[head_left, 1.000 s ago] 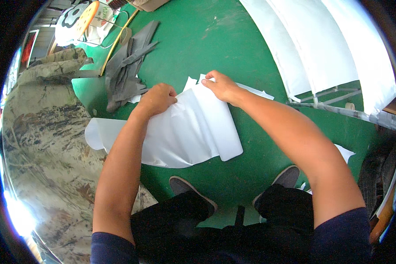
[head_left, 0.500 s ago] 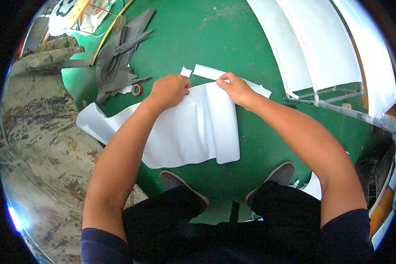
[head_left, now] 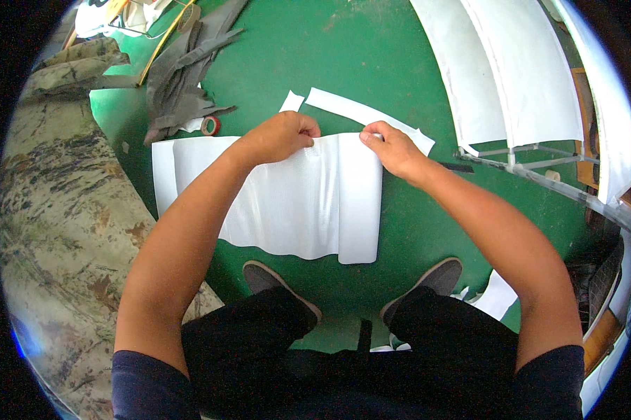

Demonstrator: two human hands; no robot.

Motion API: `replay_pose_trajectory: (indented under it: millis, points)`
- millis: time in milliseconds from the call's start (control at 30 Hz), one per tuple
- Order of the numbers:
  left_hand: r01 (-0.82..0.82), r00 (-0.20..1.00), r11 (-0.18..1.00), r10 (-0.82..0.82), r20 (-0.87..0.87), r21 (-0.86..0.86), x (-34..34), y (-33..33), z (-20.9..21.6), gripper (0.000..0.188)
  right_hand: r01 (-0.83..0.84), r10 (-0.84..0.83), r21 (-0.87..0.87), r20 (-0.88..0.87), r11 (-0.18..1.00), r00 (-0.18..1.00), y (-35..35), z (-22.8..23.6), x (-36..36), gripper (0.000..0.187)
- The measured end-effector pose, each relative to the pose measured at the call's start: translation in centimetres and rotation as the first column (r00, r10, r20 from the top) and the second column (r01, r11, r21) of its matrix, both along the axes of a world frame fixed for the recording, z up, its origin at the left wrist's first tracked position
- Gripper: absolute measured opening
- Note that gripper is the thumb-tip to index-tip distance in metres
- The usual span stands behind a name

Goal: The person folds a large white sheet of material, cuts it with a knife, and then tapes it onto a metal frame. The person handles the material and tools while sitting on the floor in a cluttered room.

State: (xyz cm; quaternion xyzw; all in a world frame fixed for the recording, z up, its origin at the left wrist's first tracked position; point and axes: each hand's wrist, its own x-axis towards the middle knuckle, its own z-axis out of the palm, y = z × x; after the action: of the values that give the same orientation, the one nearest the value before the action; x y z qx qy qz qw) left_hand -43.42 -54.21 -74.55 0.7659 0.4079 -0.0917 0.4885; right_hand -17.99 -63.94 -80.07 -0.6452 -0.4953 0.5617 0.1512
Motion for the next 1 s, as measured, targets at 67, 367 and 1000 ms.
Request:
replay_pose_trajectory:
  millis: [67, 367, 1000]
  points:
    - [0.0, 1.0, 1.0, 0.001, 0.026, -0.016, 0.2, 0.1, -0.3, 0.013, -0.065, 0.06, 0.069, 0.08, 0.995, 0.995, 0.2, -0.5, 0.5, 0.041]
    - [-0.057, 0.998, 0.998, 0.057, 0.011, -0.034, 0.0, -0.2, -1.7, 0.013, -0.177, 0.098, 0.174, 0.387, 0.969, 0.917, 0.1, 1.8, 0.5, 0.033]
    - [-0.036, 0.998, 0.997, 0.039, -0.057, 0.062, -0.5, -0.1, -2.3, 0.013, -0.563, 0.312, 0.156, 0.699, 0.812, 0.644, -9.3, 2.7, 9.7, 0.015]
